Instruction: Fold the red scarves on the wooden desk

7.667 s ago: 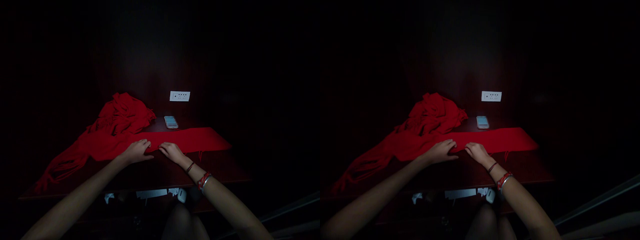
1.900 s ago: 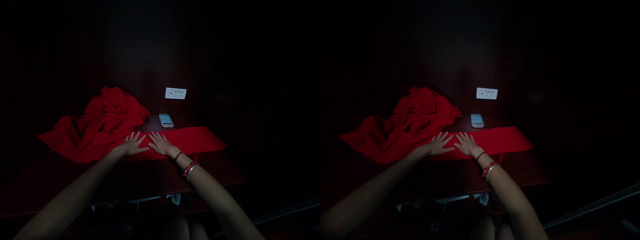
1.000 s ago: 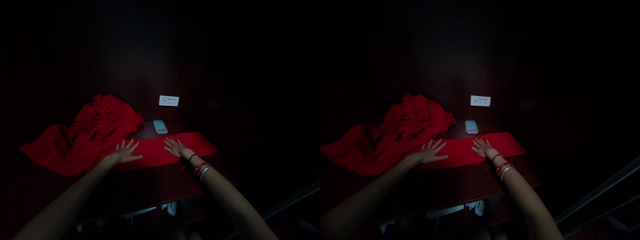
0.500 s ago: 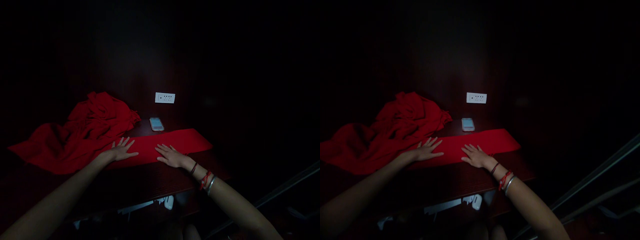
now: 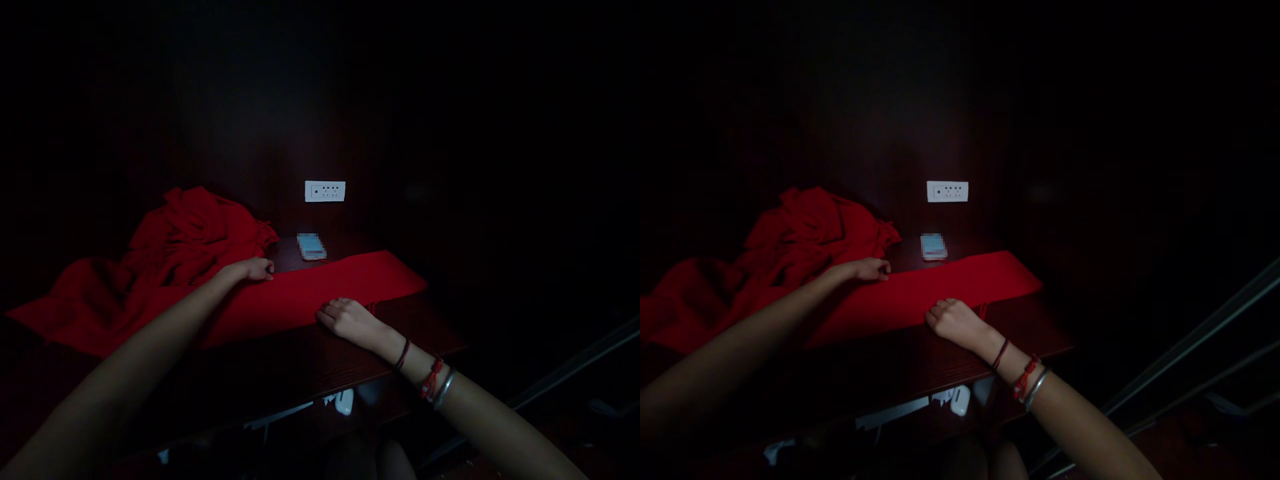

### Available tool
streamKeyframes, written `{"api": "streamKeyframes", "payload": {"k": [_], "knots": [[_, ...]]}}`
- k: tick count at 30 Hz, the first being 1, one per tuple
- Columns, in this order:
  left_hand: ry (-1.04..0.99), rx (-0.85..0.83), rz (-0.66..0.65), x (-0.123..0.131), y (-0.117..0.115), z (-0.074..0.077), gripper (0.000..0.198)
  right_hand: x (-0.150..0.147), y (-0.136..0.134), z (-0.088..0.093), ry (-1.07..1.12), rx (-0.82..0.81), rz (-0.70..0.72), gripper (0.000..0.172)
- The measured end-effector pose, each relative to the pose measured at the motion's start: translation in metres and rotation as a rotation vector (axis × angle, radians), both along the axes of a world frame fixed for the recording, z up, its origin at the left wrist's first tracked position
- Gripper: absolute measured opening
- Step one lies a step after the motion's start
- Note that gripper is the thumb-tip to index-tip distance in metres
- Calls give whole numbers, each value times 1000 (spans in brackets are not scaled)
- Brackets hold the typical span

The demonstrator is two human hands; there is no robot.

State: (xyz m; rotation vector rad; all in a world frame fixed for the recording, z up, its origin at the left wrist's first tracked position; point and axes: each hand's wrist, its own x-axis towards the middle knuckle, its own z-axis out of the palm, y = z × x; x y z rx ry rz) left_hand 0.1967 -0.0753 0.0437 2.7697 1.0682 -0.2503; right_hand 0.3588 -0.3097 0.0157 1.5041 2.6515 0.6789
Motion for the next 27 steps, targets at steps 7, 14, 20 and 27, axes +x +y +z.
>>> {"api": "streamKeyframes", "payload": {"k": [7,14,20,27], "knots": [[-159,-102,17,-10,8,-15,25,0,10,0,-32,37,-84,14],[-269,-171,-44,28,4,-15,17,12,0,-1,-2,70,-177,15],[-238,-260,-47,9,14,-10,25,-7,15,-4,-21,62,-48,17],[-203,-267,5,-35,26,-9,28,-34,28,-7,-9,59,81,18]]}}
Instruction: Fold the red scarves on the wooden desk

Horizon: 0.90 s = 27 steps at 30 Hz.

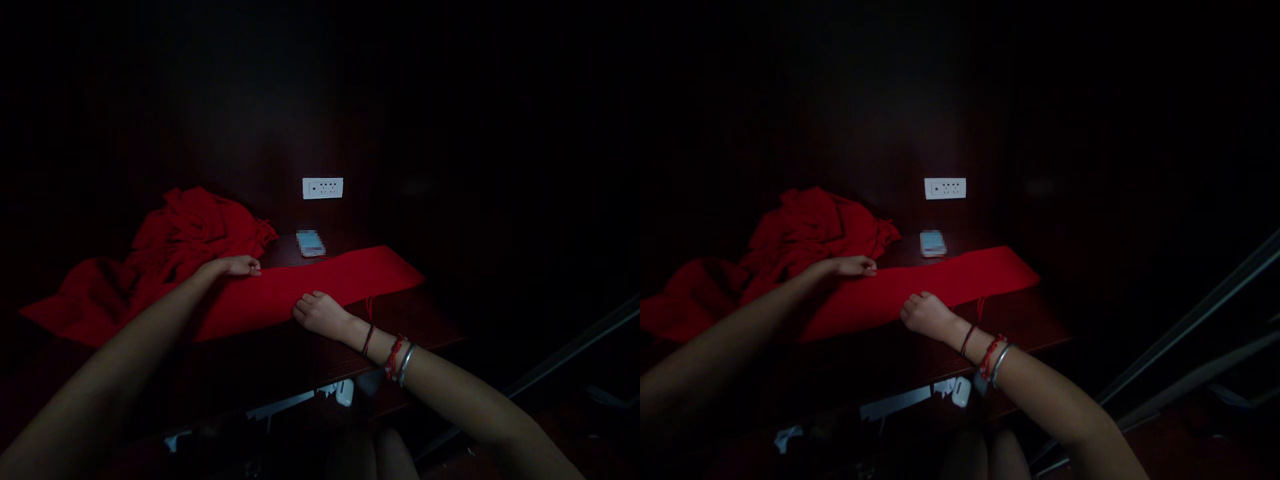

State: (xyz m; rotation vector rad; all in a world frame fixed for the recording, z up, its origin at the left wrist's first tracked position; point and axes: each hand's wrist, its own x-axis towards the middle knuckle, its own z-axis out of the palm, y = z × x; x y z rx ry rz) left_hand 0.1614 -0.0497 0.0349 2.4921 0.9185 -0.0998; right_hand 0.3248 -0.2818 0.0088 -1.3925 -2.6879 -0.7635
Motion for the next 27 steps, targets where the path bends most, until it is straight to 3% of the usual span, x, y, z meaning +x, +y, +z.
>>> {"api": "streamKeyframes", "payload": {"k": [5,11,15,18,22,27], "knots": [[-15,7,39,-16,-3,5,25,-17,6,1,24,-9,-12,16],[-86,10,61,-18,-7,11,28,-30,8,3,32,-29,-4,16],[-322,-25,97,-17,-12,29,31,-22,2,18,179,-11,-155,17],[-498,-78,118,-11,-18,49,35,-5,-4,34,440,5,-326,24],[-669,-174,125,21,-24,76,42,27,-11,55,818,52,-409,33],[-764,-257,92,100,-34,101,37,71,-20,60,1017,121,-464,38]]}}
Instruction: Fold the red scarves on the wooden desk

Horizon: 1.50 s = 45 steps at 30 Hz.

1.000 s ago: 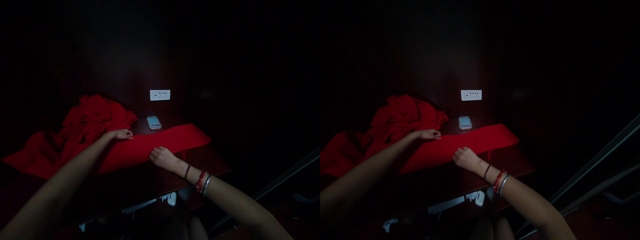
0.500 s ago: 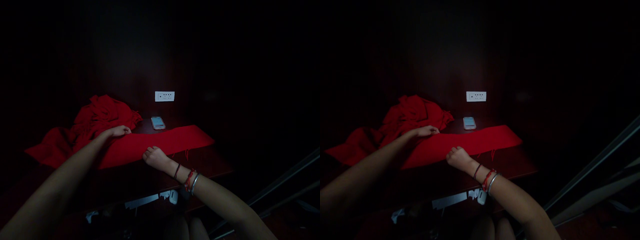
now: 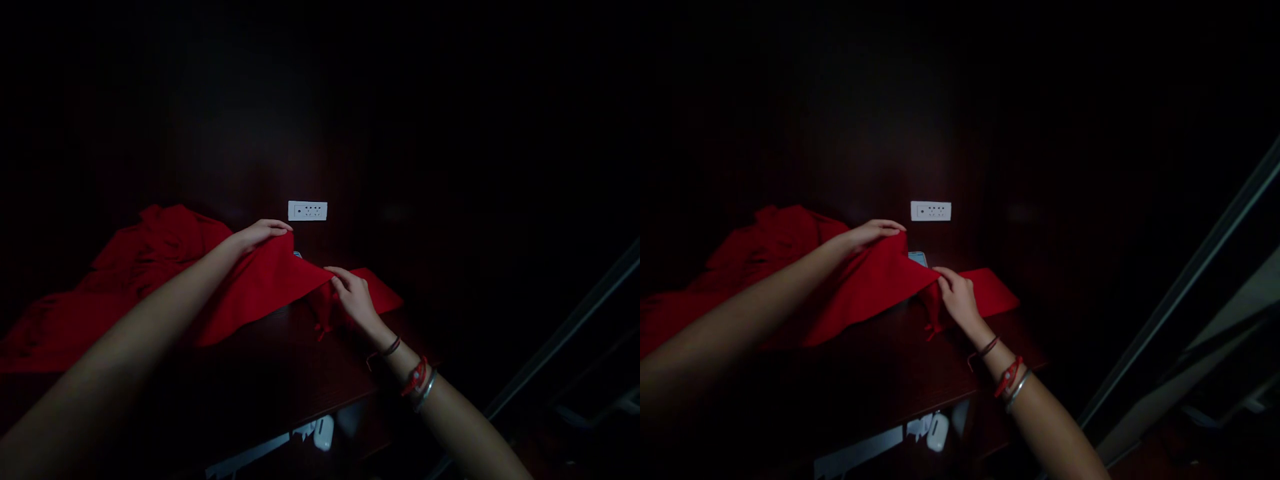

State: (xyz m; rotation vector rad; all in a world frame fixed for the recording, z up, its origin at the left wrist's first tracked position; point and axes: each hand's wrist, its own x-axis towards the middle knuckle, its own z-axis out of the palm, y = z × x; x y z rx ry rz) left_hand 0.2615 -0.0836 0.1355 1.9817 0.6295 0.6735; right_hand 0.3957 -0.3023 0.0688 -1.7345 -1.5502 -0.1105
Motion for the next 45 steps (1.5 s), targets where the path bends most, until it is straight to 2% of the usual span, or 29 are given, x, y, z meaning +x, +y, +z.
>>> {"api": "streamKeyframes", "payload": {"k": [5,9,11,14,16,18,22,28,32,35,38,42,43,45], "knots": [[22,9,-36,92,-21,8,29,38,-14,-13,-69,100,-138,39],[158,175,-71,150,-31,1,27,68,-26,-23,-119,89,-220,39],[222,241,-68,173,-32,-8,27,84,-28,-29,-44,104,-282,41],[311,292,-44,202,-30,-30,26,109,-25,-43,208,75,-381,45],[378,338,-27,216,-26,-48,25,121,-22,-53,383,7,-409,46],[441,379,-30,225,-22,-64,27,129,-20,-61,440,0,-438,42],[569,410,-93,217,-9,-82,42,134,-22,-66,294,78,-546,29],[692,355,-322,158,10,-85,58,129,-27,-68,38,-50,-595,24],[743,232,-354,119,14,-90,57,129,-26,-69,-81,-96,-591,26],[736,231,-336,98,14,-91,47,127,-25,-68,-164,-134,-630,25],[577,203,-229,85,12,-80,39,126,-28,-61,-227,-160,-643,24],[304,2,-181,86,10,-53,38,131,-33,-42,-284,-130,-659,28],[290,-19,-181,91,9,-48,38,133,-34,-38,-295,-131,-687,29],[387,82,-141,104,4,-44,37,137,-35,-32,-316,-193,-745,31]]}}
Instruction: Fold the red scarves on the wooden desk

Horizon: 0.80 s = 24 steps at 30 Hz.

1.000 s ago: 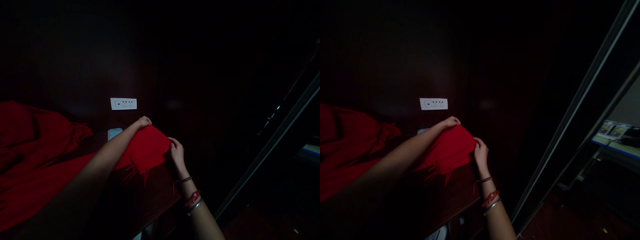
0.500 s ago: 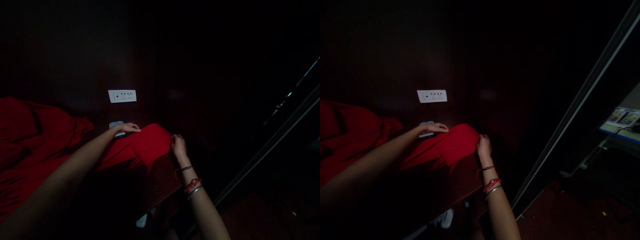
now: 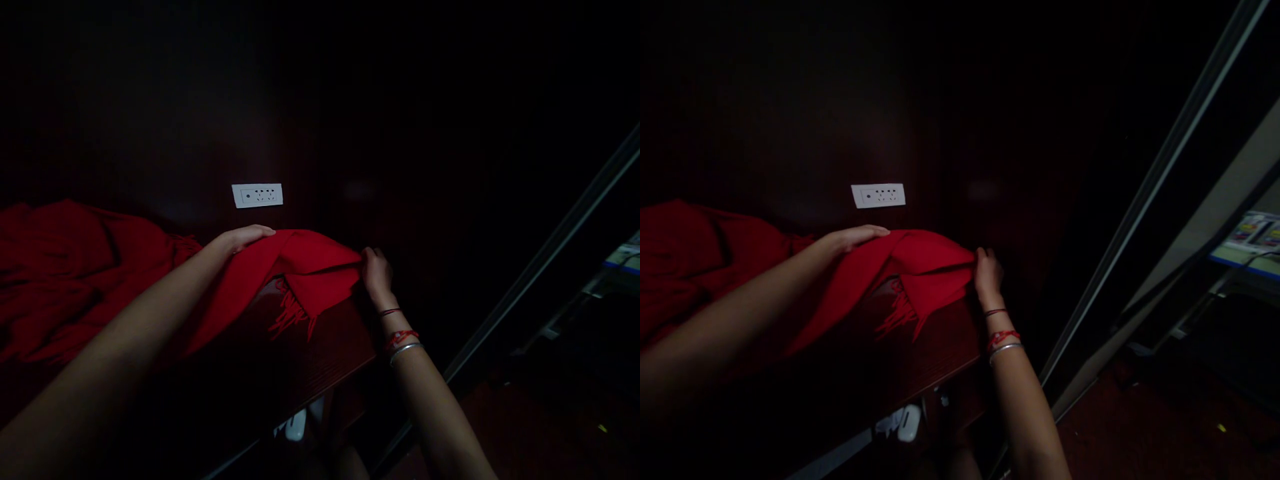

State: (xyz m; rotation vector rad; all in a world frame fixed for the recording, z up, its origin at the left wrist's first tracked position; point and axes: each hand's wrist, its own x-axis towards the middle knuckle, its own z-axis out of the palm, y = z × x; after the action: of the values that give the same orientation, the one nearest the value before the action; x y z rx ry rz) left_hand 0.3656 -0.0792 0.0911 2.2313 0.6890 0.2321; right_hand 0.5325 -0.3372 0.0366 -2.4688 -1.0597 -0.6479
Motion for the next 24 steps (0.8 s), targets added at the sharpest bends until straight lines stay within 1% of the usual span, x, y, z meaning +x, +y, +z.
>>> {"api": "streamKeyframes", "payload": {"k": [1,3,5,7,8,10,12,13,14,16,18,20,22,24], "knots": [[74,102,19,8,-3,-2,35,1,0,0,8,-53,-25,31],[195,307,65,23,-13,-13,33,2,1,-4,27,-160,-45,30],[212,410,102,31,-26,-27,36,0,0,-11,39,-230,-49,29],[152,494,128,28,-43,-41,42,-2,-2,-17,40,-260,-59,29],[113,562,138,22,-53,-47,45,-4,-3,-18,35,-270,-66,29],[32,759,152,0,-74,-57,51,-9,-4,-17,-4,-266,-76,29],[52,912,182,-30,-94,-66,62,-17,-3,-10,-97,-245,-41,28],[123,940,211,-45,-102,-71,68,-22,-2,-7,-156,-241,8,27],[217,927,248,-60,-109,-75,71,-27,1,-4,-209,-246,75,26],[358,867,271,-86,-117,-80,67,-34,6,0,-279,-281,237,25],[419,862,235,-107,-119,-82,62,-38,12,0,-297,-325,376,25],[449,924,185,-121,-117,-80,61,-38,16,-5,-296,-348,463,23],[487,962,147,-133,-110,-77,60,-34,17,-10,-289,-357,512,22],[485,963,138,-145,-99,-72,57,-28,17,-15,-274,-338,526,20]]}}
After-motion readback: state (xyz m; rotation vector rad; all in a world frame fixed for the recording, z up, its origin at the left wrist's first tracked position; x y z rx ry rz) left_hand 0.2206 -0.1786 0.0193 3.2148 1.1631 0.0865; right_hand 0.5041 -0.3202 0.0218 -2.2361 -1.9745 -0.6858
